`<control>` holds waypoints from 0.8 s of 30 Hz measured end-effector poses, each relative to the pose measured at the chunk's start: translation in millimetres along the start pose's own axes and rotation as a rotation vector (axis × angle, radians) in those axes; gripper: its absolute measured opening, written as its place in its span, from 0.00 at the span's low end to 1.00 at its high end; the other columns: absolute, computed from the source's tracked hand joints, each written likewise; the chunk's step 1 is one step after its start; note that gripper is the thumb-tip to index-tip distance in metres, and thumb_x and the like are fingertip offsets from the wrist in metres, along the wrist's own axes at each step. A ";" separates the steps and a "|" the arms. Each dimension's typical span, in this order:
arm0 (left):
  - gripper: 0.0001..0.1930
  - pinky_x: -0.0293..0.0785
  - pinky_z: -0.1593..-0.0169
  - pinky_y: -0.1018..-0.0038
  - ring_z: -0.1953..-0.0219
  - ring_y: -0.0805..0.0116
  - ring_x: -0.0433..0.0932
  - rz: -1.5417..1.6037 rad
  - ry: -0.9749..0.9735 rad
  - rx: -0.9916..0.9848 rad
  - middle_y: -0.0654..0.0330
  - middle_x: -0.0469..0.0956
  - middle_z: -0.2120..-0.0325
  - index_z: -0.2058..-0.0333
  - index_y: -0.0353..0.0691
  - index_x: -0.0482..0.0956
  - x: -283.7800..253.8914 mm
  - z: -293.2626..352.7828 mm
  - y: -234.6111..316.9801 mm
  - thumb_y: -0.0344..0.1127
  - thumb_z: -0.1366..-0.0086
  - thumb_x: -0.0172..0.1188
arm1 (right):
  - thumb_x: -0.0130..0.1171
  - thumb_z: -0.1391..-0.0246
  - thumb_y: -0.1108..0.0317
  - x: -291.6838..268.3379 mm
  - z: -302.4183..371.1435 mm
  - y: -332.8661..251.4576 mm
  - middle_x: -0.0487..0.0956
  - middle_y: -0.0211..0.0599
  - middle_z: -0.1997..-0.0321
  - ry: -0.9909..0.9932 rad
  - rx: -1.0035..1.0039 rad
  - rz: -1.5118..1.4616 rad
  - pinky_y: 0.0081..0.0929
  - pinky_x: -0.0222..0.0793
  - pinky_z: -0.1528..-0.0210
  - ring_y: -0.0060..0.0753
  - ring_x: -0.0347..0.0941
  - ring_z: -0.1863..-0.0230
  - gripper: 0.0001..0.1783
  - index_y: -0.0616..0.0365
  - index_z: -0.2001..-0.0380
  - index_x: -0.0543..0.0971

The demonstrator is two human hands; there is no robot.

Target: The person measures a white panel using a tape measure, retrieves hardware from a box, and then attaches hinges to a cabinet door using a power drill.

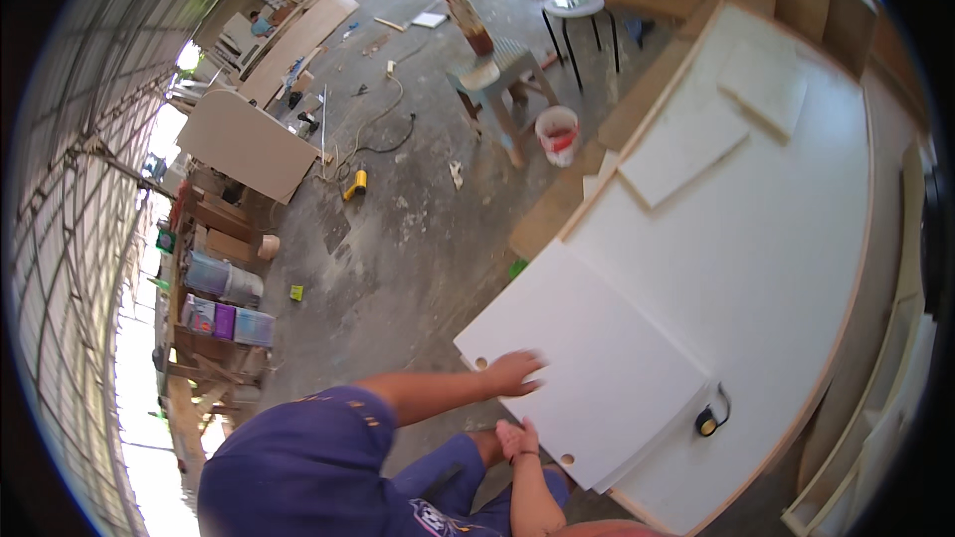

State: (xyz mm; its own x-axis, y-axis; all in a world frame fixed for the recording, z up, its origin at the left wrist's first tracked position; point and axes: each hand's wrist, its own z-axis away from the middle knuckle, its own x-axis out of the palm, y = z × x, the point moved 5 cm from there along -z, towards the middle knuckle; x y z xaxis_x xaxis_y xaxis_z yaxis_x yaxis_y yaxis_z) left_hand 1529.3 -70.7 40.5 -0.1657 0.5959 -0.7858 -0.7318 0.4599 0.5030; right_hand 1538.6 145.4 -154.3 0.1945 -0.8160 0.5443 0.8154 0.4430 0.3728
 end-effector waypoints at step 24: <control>0.42 0.46 0.36 0.61 0.37 0.45 0.50 1.157 0.347 -1.290 0.37 0.54 0.42 0.44 0.29 0.60 79.2 506.5 -205.5 0.66 0.40 0.36 | 0.46 0.50 0.42 279.2 29.9 59.2 0.76 0.57 0.60 -0.081 -0.452 2.671 0.39 0.67 0.56 0.51 0.72 0.56 0.31 0.61 0.60 0.76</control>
State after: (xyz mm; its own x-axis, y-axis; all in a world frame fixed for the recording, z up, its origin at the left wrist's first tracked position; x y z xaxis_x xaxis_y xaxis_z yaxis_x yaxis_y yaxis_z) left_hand 2001.4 215.4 57.1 -0.9226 -0.0231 -0.3850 -0.1278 -0.9235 0.3617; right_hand 1624.9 -45.1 42.2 0.3414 0.7729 -0.5349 -0.7490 -0.1201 -0.6516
